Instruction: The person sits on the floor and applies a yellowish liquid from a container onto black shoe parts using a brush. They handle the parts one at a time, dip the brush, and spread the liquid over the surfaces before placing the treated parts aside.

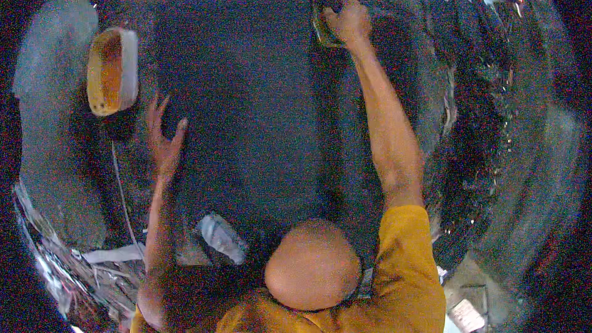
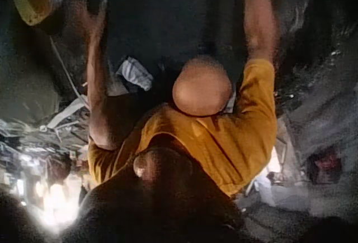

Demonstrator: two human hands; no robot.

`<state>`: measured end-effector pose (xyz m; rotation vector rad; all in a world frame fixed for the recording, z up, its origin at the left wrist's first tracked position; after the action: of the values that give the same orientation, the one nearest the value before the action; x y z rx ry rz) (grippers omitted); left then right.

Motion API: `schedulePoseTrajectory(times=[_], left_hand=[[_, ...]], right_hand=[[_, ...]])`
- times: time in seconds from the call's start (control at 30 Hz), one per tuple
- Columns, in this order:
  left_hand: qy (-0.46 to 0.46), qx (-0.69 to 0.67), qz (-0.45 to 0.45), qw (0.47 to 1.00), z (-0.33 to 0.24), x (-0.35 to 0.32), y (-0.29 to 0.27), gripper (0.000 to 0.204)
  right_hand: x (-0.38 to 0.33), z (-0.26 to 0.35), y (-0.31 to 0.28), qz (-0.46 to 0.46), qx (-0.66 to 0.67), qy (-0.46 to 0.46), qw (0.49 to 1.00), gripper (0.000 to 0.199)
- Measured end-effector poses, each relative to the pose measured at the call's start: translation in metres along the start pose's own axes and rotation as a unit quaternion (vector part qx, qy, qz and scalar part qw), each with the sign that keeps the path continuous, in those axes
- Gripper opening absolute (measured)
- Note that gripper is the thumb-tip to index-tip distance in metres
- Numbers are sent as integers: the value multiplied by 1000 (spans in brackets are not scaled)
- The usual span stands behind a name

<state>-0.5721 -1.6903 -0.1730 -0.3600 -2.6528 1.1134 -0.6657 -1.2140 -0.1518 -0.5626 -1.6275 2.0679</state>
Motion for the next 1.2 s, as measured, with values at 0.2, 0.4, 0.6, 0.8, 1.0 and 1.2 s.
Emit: schedulePoseTrajectory(times=[0.2,0.4,0.6,0.8,1.0,1.2], left_hand=[[-190,-174,-101,961,13,-19,4,63],[-135,-186,-114,967,22,-19,8,59],[-136,-192,-106,966,18,-16,2,54],[-124,-159,-65,977,22,-21,0,61],[-175,-140,-80,971,13,-50,-1,69],[-211,-50,-37,976,-13,-92,-8,66]], right_hand=[[-28,118,28,-56,29,-109,992,46],[-31,210,65,-39,-22,-177,983,46],[-51,308,91,-15,-3,-199,980,44],[-35,305,76,-68,-100,-375,919,38],[-108,280,69,108,-87,-553,822,48],[-25,280,78,120,95,-744,650,37]])
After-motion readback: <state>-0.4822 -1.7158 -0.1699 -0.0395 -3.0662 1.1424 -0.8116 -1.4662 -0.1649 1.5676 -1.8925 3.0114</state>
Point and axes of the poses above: each hand's wrist, its own x-axis towards the middle knuckle, its own y-axis out of the palm, z = x × y, the point moved 1 cm from there along x, towards the middle knuckle, and after that the axes turned 9 degrees about y, right-handed, at the moved point
